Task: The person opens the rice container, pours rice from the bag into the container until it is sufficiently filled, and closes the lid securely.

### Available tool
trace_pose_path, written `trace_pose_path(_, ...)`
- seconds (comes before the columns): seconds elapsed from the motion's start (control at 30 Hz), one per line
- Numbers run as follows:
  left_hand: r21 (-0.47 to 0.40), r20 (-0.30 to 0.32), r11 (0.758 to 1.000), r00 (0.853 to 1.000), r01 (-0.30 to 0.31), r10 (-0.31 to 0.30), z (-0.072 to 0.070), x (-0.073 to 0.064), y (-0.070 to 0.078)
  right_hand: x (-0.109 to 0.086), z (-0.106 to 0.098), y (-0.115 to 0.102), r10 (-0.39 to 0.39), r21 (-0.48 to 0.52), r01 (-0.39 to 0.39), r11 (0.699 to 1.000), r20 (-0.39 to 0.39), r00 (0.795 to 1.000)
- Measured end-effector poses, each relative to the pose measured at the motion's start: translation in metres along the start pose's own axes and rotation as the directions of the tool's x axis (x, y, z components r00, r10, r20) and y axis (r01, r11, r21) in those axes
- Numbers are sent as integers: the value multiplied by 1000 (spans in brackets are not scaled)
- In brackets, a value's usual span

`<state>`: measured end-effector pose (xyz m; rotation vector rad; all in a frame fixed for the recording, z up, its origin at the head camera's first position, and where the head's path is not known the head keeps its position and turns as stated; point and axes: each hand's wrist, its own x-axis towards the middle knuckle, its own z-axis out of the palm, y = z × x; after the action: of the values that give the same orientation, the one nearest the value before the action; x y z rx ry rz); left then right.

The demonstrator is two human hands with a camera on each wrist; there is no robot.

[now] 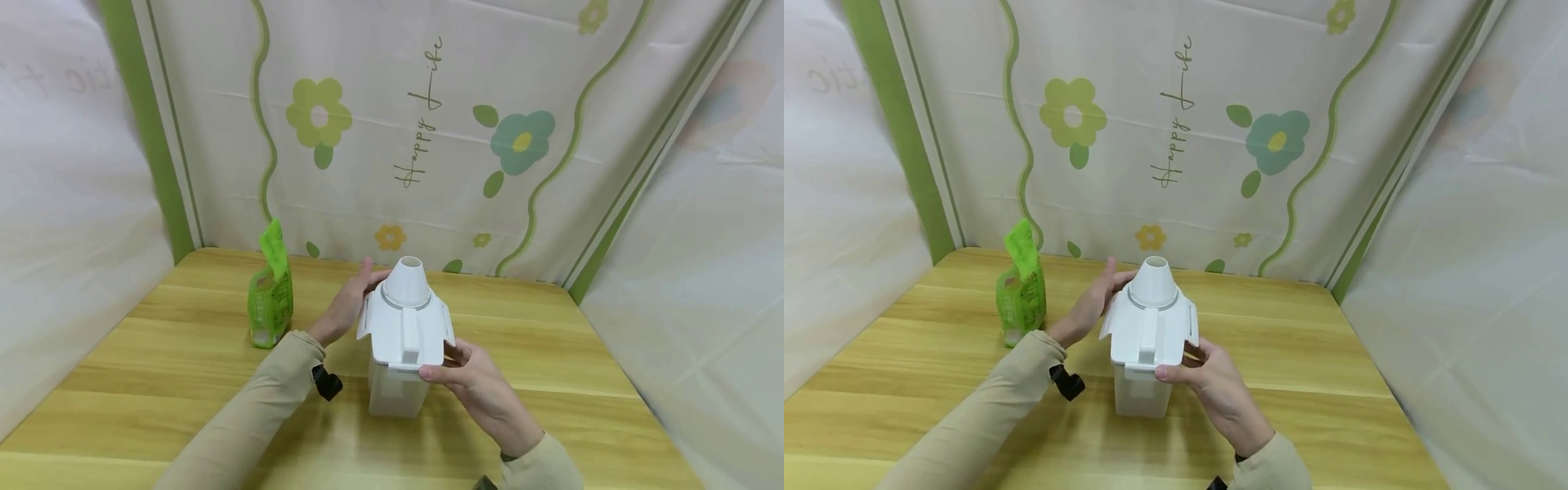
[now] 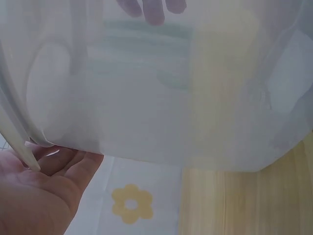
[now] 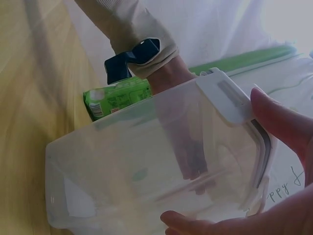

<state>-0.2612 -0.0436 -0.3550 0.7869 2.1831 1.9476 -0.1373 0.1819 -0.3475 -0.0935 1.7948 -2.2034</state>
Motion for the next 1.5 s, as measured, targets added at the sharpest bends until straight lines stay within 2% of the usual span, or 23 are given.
trace_pose_path(0.23, 1, -20, 1000, 1000, -3, 3, -3, 0, 1, 1, -2, 1, -8, 29, 7, 1000, 15, 1000)
trace_pose_path(0.5, 79, -75, 997, 997, -10, 16, -3, -1, 6, 3, -4, 1, -9, 30, 8, 1000, 22, 1000)
trace_pose_path(0.7, 110, -87, 994, 996, -5, 14, -2, -3, 9, 4, -9, 0, -25, 56, 23, 998, 32, 999)
trace_pose_path(1.03, 75, -103, 997, 995, 15, -7, -2, -9, 6, 1, -14, 3, -19, 106, 16, 994, 29, 999)
trace_pose_path(1.3, 37, -122, 999, 992, 17, -12, -5, -14, 2, 1, -22, 9, -79, 159, 82, 984, -25, 997)
trace_pose_path(1.5, 30, -145, 999, 989, 24, -20, -6, -17, -1, 2, -26, 10, -78, 163, 88, 983, -70, 995)
